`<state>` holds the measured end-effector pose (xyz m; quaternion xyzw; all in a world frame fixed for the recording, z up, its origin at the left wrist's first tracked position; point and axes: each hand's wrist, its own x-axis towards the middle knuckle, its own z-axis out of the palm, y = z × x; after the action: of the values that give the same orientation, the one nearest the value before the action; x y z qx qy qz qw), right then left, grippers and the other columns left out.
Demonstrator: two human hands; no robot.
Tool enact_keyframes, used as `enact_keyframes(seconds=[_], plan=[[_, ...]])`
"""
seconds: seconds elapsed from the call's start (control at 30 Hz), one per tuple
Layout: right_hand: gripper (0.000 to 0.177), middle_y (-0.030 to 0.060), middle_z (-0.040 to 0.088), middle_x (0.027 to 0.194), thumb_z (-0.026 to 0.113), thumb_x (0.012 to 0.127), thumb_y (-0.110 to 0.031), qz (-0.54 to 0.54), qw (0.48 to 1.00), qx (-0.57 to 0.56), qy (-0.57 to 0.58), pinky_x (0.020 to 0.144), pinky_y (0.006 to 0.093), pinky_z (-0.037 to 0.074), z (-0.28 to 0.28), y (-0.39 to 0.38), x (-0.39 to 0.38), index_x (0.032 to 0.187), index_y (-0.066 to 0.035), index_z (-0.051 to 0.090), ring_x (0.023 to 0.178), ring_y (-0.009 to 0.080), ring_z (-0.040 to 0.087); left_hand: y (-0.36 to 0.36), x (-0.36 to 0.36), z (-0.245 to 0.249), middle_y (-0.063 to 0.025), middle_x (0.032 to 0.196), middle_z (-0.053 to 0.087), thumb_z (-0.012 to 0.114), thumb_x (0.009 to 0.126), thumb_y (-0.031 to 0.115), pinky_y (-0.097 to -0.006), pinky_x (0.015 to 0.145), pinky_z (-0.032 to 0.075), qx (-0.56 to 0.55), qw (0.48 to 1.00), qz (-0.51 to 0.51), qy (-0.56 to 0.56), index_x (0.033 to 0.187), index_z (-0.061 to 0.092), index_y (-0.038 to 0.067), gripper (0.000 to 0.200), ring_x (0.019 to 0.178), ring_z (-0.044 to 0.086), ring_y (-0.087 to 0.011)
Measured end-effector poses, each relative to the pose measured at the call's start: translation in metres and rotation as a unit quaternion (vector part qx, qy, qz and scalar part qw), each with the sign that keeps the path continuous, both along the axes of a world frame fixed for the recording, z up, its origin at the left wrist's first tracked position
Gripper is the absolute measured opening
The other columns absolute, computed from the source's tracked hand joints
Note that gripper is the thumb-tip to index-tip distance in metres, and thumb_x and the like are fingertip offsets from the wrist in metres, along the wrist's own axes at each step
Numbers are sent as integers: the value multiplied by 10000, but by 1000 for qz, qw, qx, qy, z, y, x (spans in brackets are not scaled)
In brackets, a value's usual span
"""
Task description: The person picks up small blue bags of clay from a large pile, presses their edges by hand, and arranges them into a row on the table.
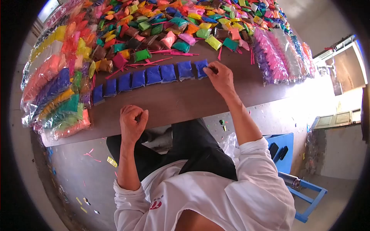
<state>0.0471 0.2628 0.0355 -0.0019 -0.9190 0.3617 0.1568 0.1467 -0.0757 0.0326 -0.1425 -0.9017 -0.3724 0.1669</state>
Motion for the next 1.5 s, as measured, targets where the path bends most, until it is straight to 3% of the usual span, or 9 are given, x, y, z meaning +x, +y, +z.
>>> enact_keyframes(seconds=[0.23, 0.53, 0.63, 0.83, 0.93, 1.13, 1.23, 1.33, 1.5], plan=[[194, 81, 636, 814, 677, 873, -167, -20, 995, -100, 17, 676, 294, 488, -8, 23, -5, 1022, -43, 694, 711, 139, 588, 1, 0, 0, -91, 727, 617, 692, 791, 121, -407, 829, 424, 1, 1000, -1, 11, 684, 585, 31, 176, 776, 588, -299], [334, 114, 647, 1050, 734, 819, -226, 70, 993, 73, 64, 865, 398, 499, 3, -4, -1, 1117, -79, 696, 978, 285, 630, 2, 0, 0, -84, 689, 576, 690, 785, 102, -401, 780, 413, -2, 1000, -3, 19, 676, 568, 38, 176, 738, 563, -287], [326, 116, 653, 1056, 743, 808, -242, 43, 997, 57, 23, 909, 417, 484, 5, -7, -4, 1088, -78, 713, 1035, 317, 616, 3, 1, 1, -84, 693, 580, 688, 787, 102, -400, 782, 414, 6, 1000, -2, 23, 678, 570, 38, 173, 740, 564, -288], [261, 137, 654, 1041, 729, 803, -209, 36, 998, 55, 16, 911, 408, 482, 2, -5, -5, 1009, -49, 734, 1033, 318, 613, 1, 1, -4, -87, 715, 601, 693, 786, 103, -401, 808, 424, 3, 1000, 4, 24, 689, 587, 35, 158, 763, 581, -293], [243, 115, 634, 953, 710, 798, -170, 39, 986, 139, 82, 787, 380, 515, -2, -2, -9, 1013, -58, 734, 860, 278, 639, 0, 1, -4, -84, 712, 585, 684, 802, 104, -390, 798, 416, 3, 999, -2, 40, 712, 588, 29, 151, 743, 570, -275], [302, 120, 647, 929, 670, 759, -135, 23, 991, 127, 36, 794, 394, 516, 11, -10, -8, 1051, -62, 701, 882, 287, 645, 0, 2, -2, -91, 708, 580, 681, 801, 101, -394, 784, 416, 12, 999, -1, 33, 709, 589, 26, 150, 735, 566, -279], [383, 150, 644, 987, 677, 761, -185, 54, 993, 101, -16, 901, 422, 482, 15, -13, -5, 1121, -58, 661, 1013, 325, 614, 0, 2, 0, -95, 709, 585, 683, 797, 99, -396, 784, 420, 6, 999, -2, 36, 701, 586, 24, 156, 740, 571, -282], [385, 152, 641, 989, 694, 761, -220, 37, 987, 159, 6, 884, 418, 491, 25, -21, 4, 1106, -55, 656, 990, 320, 626, -1, 1, -3, -100, 712, 590, 686, 793, 99, -398, 790, 425, -7, 999, 1, 37, 700, 588, 20, 156, 750, 580, -283], [377, 156, 652, 1003, 715, 766, -229, 14, 995, 99, 25, 839, 410, 510, 14, -12, 1, 1090, -45, 656, 947, 340, 644, 2, 1, 2, -104, 691, 580, 691, 778, 92, -413, 830, 430, 5, 999, 5, 35, 669, 576, 23, 173, 768, 578, -311]])
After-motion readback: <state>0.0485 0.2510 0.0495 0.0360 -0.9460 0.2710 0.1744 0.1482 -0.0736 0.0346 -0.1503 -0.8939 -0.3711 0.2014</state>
